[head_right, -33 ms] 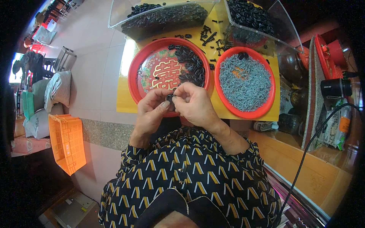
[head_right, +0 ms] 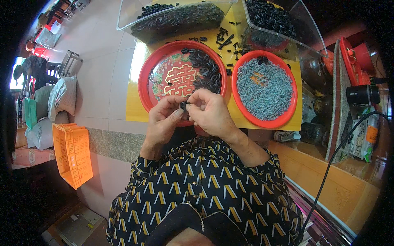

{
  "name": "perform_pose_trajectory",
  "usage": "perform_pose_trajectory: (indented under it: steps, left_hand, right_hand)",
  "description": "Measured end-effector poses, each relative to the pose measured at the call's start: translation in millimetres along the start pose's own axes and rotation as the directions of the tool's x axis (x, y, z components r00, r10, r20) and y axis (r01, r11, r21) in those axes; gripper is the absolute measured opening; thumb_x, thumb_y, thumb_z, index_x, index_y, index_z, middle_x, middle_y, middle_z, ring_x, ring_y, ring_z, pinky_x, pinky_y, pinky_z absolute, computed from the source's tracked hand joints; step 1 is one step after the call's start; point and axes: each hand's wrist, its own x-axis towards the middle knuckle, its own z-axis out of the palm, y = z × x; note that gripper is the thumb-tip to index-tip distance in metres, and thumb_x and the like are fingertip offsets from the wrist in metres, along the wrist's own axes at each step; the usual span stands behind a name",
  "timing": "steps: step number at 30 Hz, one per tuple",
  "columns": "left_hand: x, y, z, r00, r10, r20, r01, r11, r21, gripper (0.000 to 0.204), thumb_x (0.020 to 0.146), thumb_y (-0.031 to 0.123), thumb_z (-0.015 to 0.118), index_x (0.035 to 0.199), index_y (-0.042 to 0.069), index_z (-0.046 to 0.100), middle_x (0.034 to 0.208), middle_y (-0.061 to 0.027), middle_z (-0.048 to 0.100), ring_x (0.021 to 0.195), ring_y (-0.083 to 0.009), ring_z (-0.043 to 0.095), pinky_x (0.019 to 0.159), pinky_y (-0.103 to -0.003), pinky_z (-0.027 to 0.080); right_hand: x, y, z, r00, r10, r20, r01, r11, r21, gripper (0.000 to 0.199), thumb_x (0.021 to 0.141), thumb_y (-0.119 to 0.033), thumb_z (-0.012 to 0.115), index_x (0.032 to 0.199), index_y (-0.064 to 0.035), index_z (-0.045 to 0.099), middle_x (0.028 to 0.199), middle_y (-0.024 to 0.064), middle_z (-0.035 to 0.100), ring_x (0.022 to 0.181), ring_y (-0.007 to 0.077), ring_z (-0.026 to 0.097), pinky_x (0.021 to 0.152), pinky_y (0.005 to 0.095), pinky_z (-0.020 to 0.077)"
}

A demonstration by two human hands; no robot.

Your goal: The person assembles small black padlocks by hand at a workbench. They pick up a lock body and a shackle from a red tray, insert the shackle into the body, and place the assembled unit back into the tray. The process is repeated continuously throughout the clip.

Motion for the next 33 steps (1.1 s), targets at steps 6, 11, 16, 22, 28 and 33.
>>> perform_pose_trajectory:
  steps: [6, 11, 16, 22, 28, 33]
  left_hand:
    - [-3.4, 3.9, 2.4, 0.999, -0.023, -0.028, 0.023, 1.000, -0.004, 0.025, 0.083, 0.002, 0.051, 0.107, -0.002, 0.047, 0.089, -0.0051, 0.057, 0.079, -0.0087, 0.054, 0.070, -0.022, 0.046]
    - [-4.3, 4.5, 0.7, 1.000, 0.002, -0.020, -0.001, 0.999, 0.040, 0.023, 0.083, 0.002, 0.051, 0.106, -0.002, 0.047, 0.085, -0.0052, 0.058, 0.073, -0.0085, 0.055, 0.063, -0.020, 0.045]
    - [-4.2, 0.5, 0.7, 0.995, 0.097, -0.001, -0.097, 0.994, 0.048, 0.021, 0.083, 0.000, 0.050, 0.104, -0.002, 0.048, 0.083, -0.0063, 0.058, 0.071, -0.0083, 0.055, 0.059, -0.019, 0.044]
    - [-4.6, 9.3, 7.7, 0.992, 0.126, 0.022, -0.128, 0.987, 0.101, 0.019, 0.082, -0.003, 0.050, 0.101, -0.003, 0.048, 0.083, -0.0066, 0.058, 0.072, -0.0092, 0.056, 0.062, -0.020, 0.045]
    - [-2.6, 9.4, 8.1, 0.987, 0.151, 0.050, -0.158, 0.968, 0.194, 0.016, 0.081, -0.006, 0.049, 0.097, -0.004, 0.051, 0.082, -0.0060, 0.058, 0.072, -0.0080, 0.055, 0.063, -0.020, 0.045]
    - [0.4, 3.0, 11.2, 0.971, 0.238, 0.029, -0.234, 0.913, 0.335, 0.017, 0.080, -0.006, 0.050, 0.097, -0.003, 0.051, 0.081, -0.0046, 0.057, 0.073, -0.0078, 0.055, 0.064, -0.021, 0.045]
  right_hand:
    - [2.8, 0.6, -5.8, 0.992, 0.048, 0.117, -0.069, 0.979, 0.190, 0.007, 0.078, -0.003, 0.057, 0.084, 0.0004, 0.054, 0.069, 0.0026, 0.056, 0.057, 0.0074, 0.056, 0.047, 0.0187, 0.0473]
    - [11.2, 16.8, -16.6, 0.962, 0.051, 0.268, -0.151, 0.918, 0.367, 0.011, 0.078, -0.006, 0.060, 0.085, 0.0004, 0.055, 0.071, 0.0036, 0.057, 0.060, 0.0086, 0.056, 0.050, 0.0185, 0.0482]
    - [10.1, 19.8, -15.1, 0.956, 0.045, 0.291, -0.177, 0.878, 0.445, 0.013, 0.078, -0.007, 0.061, 0.087, 0.0002, 0.054, 0.073, 0.0042, 0.057, 0.063, 0.0100, 0.057, 0.052, 0.0192, 0.0487]
    - [9.0, 20.1, -15.4, 0.941, 0.013, 0.338, -0.186, 0.855, 0.484, 0.013, 0.079, -0.006, 0.060, 0.087, -0.0001, 0.051, 0.073, 0.0050, 0.056, 0.064, 0.0126, 0.058, 0.054, 0.0210, 0.0493]
    - [8.5, 19.9, -18.4, 0.937, 0.005, 0.350, -0.189, 0.849, 0.494, 0.012, 0.079, -0.008, 0.060, 0.083, -0.0009, 0.051, 0.071, 0.0052, 0.056, 0.063, 0.0123, 0.059, 0.053, 0.0211, 0.0491]
    - [11.0, 21.0, -17.7, 0.948, -0.008, 0.318, -0.151, 0.868, 0.473, 0.010, 0.079, -0.008, 0.060, 0.081, -0.0018, 0.053, 0.068, 0.0045, 0.057, 0.061, 0.0102, 0.058, 0.051, 0.0199, 0.0485]
